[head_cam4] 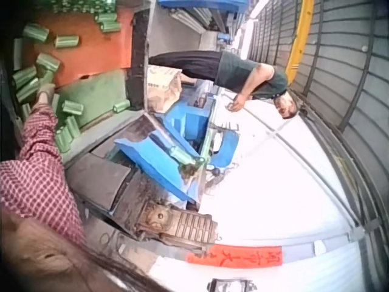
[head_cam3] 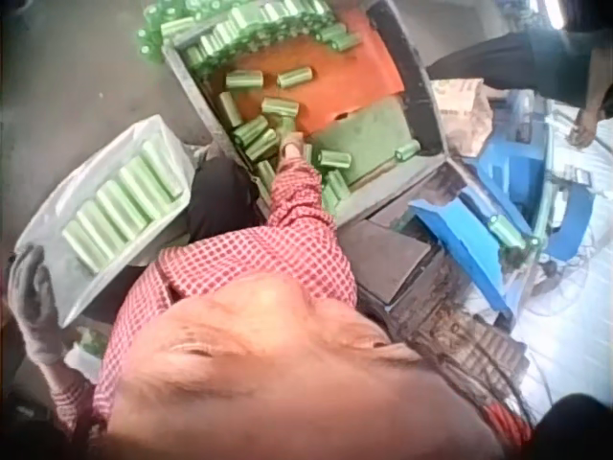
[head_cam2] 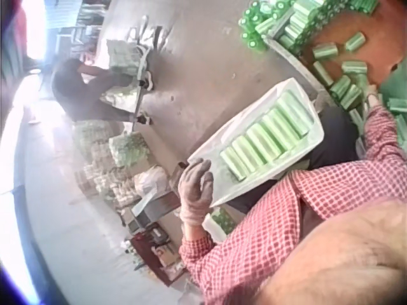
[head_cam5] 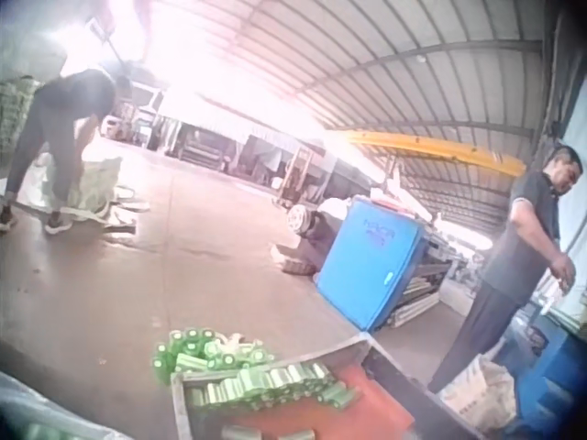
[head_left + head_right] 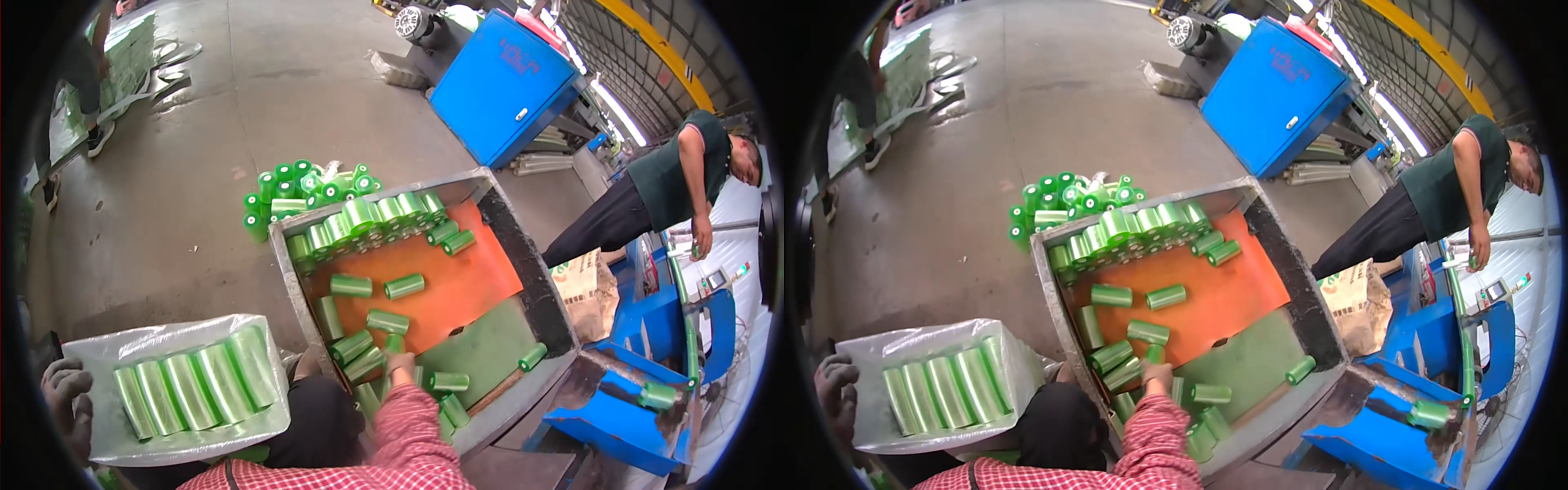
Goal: Packing green plastic film rolls into a transparent plastic bag in a manufacturing facility.
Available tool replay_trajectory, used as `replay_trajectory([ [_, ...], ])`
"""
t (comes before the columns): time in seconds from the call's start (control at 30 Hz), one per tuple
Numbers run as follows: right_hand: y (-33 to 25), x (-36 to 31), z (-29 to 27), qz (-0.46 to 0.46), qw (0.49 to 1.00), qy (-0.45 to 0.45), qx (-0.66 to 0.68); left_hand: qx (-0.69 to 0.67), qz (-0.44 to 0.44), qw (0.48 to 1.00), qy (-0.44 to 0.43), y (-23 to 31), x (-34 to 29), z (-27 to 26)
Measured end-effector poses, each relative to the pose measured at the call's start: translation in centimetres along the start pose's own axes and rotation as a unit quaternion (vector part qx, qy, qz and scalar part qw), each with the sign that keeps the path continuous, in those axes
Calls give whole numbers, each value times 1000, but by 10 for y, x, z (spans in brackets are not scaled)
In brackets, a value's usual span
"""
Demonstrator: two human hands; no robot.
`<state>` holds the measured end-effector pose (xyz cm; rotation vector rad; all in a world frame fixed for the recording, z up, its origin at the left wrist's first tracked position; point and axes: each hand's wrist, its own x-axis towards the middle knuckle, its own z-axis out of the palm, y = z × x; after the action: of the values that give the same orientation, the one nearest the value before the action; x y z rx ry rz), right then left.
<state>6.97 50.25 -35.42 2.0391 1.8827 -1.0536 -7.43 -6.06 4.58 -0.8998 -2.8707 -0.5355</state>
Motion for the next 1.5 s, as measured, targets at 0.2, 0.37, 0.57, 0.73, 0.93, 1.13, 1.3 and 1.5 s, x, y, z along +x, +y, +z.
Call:
replay_trajectory([
  [0.2,1,-124,-36,-312,767,-335,450,-197,3,952,-233,33,3,-36],
  [0.37,-41,-287,-138,-293,525,-557,573,-189,150,833,-498,22,-8,7],
  [0.57,-141,-463,-103,-496,603,-600,175,-54,253,908,-330,63,12,6],
  [0.73,-172,-465,-38,-696,492,-197,-485,313,123,871,-358,-8,-13,61],
  [0.93,-194,-456,-54,-578,641,-70,-501,355,141,919,-102,-18,-27,-39],
  [1.13,-180,-504,63,-518,766,-316,-214,-229,-252,938,-66,-71,-49,20],
  [1.3,-161,-461,198,-621,717,-206,-241,-365,-139,916,93,-54,-30,26],
  [1.5,-162,-539,52,-602,682,-314,-273,-484,-158,854,110,-64,-32,32],
])
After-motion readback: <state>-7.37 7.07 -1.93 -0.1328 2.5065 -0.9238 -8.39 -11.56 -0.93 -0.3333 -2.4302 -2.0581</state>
